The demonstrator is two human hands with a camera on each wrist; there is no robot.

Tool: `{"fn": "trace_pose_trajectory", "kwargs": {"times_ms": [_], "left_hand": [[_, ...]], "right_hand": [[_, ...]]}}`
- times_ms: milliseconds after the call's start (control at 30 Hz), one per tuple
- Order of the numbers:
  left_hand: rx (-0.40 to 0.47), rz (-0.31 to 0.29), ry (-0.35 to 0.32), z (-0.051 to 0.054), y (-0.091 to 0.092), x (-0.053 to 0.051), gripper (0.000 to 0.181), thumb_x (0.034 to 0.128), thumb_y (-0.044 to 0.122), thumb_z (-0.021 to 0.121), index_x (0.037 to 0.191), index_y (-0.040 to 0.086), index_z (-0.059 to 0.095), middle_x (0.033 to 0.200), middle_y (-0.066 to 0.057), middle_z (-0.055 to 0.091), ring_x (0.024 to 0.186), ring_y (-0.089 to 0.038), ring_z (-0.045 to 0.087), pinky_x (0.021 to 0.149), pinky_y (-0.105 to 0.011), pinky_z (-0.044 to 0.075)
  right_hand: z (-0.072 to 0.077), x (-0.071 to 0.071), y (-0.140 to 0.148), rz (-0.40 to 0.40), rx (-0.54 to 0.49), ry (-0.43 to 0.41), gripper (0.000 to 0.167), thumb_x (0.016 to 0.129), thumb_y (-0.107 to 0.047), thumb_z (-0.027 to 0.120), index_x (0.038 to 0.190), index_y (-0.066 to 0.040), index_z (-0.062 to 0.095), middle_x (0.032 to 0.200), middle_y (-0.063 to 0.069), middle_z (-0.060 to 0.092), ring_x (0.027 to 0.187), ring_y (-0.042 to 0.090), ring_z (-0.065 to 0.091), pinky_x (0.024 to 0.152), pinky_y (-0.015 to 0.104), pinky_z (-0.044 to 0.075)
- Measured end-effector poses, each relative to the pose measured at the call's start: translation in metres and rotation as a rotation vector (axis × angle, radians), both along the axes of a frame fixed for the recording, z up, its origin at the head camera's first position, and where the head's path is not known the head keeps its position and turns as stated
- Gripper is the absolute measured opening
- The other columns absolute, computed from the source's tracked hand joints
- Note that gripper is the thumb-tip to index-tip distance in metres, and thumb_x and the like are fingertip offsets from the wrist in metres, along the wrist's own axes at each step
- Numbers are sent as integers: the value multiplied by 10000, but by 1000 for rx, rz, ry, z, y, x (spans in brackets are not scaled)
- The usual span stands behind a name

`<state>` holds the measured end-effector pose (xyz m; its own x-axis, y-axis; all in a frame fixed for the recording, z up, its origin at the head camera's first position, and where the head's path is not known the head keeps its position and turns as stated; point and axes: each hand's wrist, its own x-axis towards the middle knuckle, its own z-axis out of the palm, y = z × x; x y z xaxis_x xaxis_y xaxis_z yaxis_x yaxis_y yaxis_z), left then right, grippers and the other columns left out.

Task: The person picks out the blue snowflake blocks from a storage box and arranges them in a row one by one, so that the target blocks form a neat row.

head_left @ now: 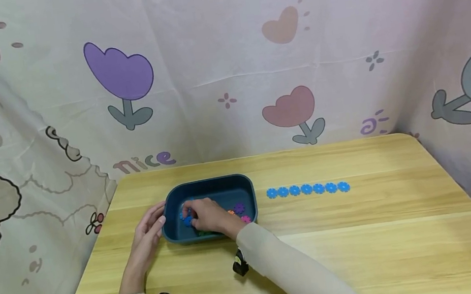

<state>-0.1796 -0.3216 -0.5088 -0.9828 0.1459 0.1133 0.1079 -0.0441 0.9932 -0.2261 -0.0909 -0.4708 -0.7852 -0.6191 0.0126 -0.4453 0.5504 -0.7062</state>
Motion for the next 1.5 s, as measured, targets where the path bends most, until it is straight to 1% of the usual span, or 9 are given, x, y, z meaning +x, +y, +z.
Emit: {"fn": "trace_pose_trajectory", "kwargs": {"times_ms": [200,333,467,633,733,867,967,1200,1500], "left_hand": [[2,1,-9,-2,0,2,465,1110,119,447,1552,-5,371,1509,-109,467,1344,-144,483,1019,-225,466],[-11,1,-9,-2,-1,3,467,1112,129,445,1555,4,369,1510,-88,467,1342,-128,483,1023,-224,464],[-16,4,-10,-1,-1,2,465,1112,128,445,1553,2,371,1501,-62,480,1336,-117,487,1014,-218,467],[-18,11,-9,0,-1,2,467,1110,128,452,1551,-5,373,1493,-45,489,1329,-114,492,1000,-217,476],[-22,16,-9,0,-1,2,466,1110,127,452,1550,-7,374,1494,-48,487,1326,-113,493,996,-219,480],[-23,17,-6,0,-1,1,464,1111,132,452,1549,-4,377,1505,-79,475,1326,-123,496,995,-225,485],[-25,13,-2,1,-1,0,465,1111,139,455,1548,-1,379,1516,-102,463,1328,-133,497,994,-230,489],[-25,11,-5,1,1,1,465,1110,138,459,1547,1,382,1514,-100,465,1331,-150,496,986,-245,500],[-17,9,5,2,1,0,462,1110,123,452,1545,-13,376,1501,-80,478,1332,-145,497,991,-243,496]], "right_hand": [[2,3,4,-48,-98,-17,141,995,-66,664,1102,-155,688,888,-64,586,765,91,544,675,195,471],[7,4,12,-69,-167,7,152,995,-45,649,1109,-121,715,926,-39,603,786,96,539,691,183,474],[14,6,21,-65,-205,23,162,993,-40,643,1124,-108,710,993,-4,643,784,88,543,699,170,487],[20,9,33,-48,-245,-18,185,1000,-24,626,1168,-72,689,1098,67,687,777,65,587,709,168,512],[22,10,40,-49,-253,-21,183,1004,-41,636,1172,-83,691,1117,51,692,783,53,591,719,169,516],[26,13,51,-48,-288,-35,187,1012,-47,627,1183,-92,688,1101,13,673,757,58,648,640,206,536],[29,14,58,-40,-335,-55,201,1019,-35,610,1211,-60,669,1066,25,672,748,76,691,617,226,554],[32,17,78,-58,-384,-37,228,1015,-10,611,1238,-36,651,974,50,695,778,79,708,690,229,574],[42,22,106,-66,-393,6,324,969,-5,676,1289,-54,661,975,74,735,852,182,726,709,245,576]]}}
